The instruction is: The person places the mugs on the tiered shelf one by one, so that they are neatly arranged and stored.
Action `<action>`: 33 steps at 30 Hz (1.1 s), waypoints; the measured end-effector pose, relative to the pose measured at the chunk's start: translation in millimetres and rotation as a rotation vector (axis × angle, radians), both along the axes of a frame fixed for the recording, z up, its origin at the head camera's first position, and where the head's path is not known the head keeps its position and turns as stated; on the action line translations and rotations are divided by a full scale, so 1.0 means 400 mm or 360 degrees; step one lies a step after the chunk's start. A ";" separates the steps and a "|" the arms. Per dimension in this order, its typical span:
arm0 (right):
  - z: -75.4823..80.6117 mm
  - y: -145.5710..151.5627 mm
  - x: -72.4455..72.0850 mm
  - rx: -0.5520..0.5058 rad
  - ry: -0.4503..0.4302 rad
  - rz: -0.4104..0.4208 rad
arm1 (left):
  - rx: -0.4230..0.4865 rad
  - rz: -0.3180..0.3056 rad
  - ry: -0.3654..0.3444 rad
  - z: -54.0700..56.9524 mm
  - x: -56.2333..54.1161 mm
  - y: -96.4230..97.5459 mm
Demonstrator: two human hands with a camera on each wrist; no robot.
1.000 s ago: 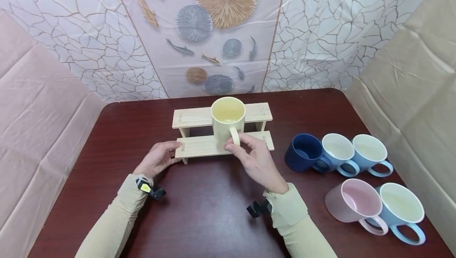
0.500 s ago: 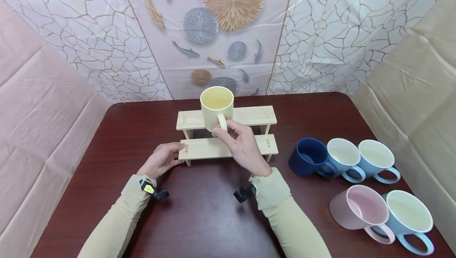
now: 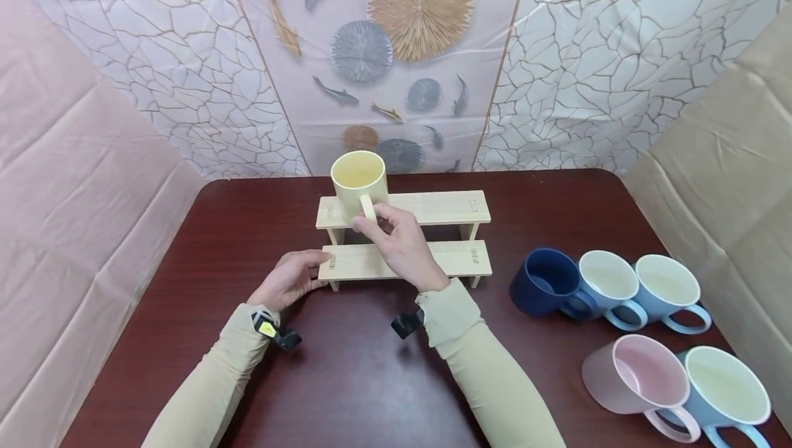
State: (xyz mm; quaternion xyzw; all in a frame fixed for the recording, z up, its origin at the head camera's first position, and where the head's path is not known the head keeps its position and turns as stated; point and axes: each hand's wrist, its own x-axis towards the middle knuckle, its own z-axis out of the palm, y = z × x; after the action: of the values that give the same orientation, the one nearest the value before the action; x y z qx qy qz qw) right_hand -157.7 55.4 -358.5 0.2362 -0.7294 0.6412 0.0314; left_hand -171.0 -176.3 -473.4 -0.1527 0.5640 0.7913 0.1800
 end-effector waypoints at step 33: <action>-0.100 -0.066 -0.093 -0.0035 -0.0018 0.0038 | -0.0054 -0.0022 0.0018 0.005 0.000 0.003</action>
State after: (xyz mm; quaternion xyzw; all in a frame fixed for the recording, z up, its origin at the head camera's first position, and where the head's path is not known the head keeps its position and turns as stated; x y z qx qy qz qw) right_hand -195.0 28.9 -398.7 0.2409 -0.7196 0.6509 0.0221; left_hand -171.1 -175.3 -471.2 -0.1472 0.5794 0.7813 0.1796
